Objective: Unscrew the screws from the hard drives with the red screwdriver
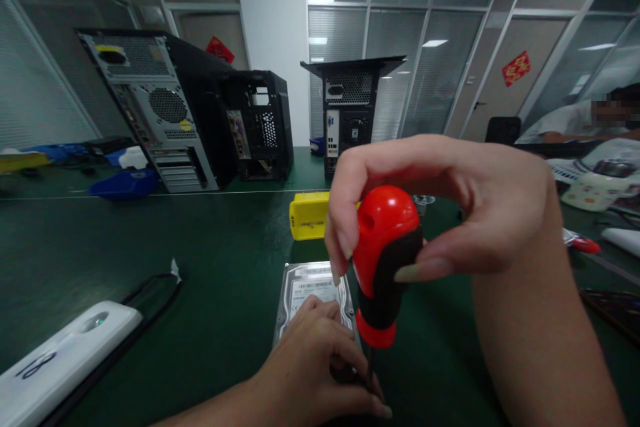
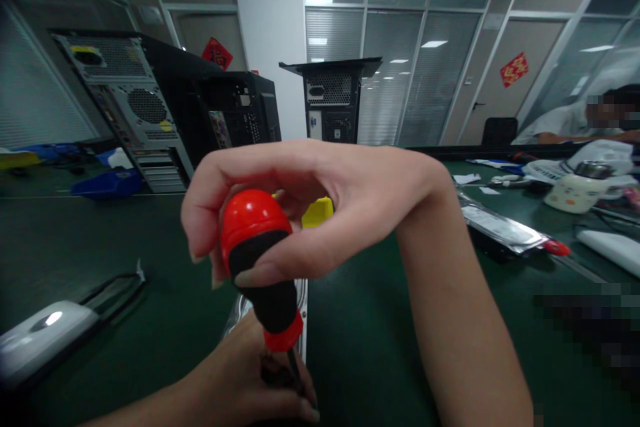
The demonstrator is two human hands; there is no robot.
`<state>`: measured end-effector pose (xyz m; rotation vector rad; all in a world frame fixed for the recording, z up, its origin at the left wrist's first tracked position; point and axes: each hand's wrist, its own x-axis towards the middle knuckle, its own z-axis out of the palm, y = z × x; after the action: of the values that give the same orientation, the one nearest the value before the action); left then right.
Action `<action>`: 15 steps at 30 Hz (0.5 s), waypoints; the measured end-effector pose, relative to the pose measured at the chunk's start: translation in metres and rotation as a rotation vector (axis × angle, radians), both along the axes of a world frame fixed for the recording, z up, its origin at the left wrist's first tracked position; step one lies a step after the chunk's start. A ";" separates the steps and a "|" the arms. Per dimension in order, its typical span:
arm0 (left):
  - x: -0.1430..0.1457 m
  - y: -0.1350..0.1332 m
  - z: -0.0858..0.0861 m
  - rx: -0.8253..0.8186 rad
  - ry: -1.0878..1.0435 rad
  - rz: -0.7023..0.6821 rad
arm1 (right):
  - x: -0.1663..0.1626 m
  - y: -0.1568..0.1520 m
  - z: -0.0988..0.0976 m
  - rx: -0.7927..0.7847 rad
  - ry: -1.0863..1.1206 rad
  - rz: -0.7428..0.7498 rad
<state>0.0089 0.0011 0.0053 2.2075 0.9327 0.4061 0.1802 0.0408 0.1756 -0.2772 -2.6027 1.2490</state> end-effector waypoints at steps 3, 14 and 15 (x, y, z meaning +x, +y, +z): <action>-0.001 0.001 0.000 0.007 -0.004 -0.027 | 0.001 0.000 0.002 0.024 -0.008 0.007; 0.000 0.000 0.004 -0.022 -0.030 0.012 | 0.002 0.005 0.002 0.116 -0.021 -0.009; 0.000 0.000 0.004 -0.025 -0.033 0.008 | 0.003 0.005 0.002 0.121 -0.019 -0.023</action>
<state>0.0086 0.0011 0.0088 2.1685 0.9245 0.4304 0.1829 0.0462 0.1779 -0.2972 -2.6705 1.0807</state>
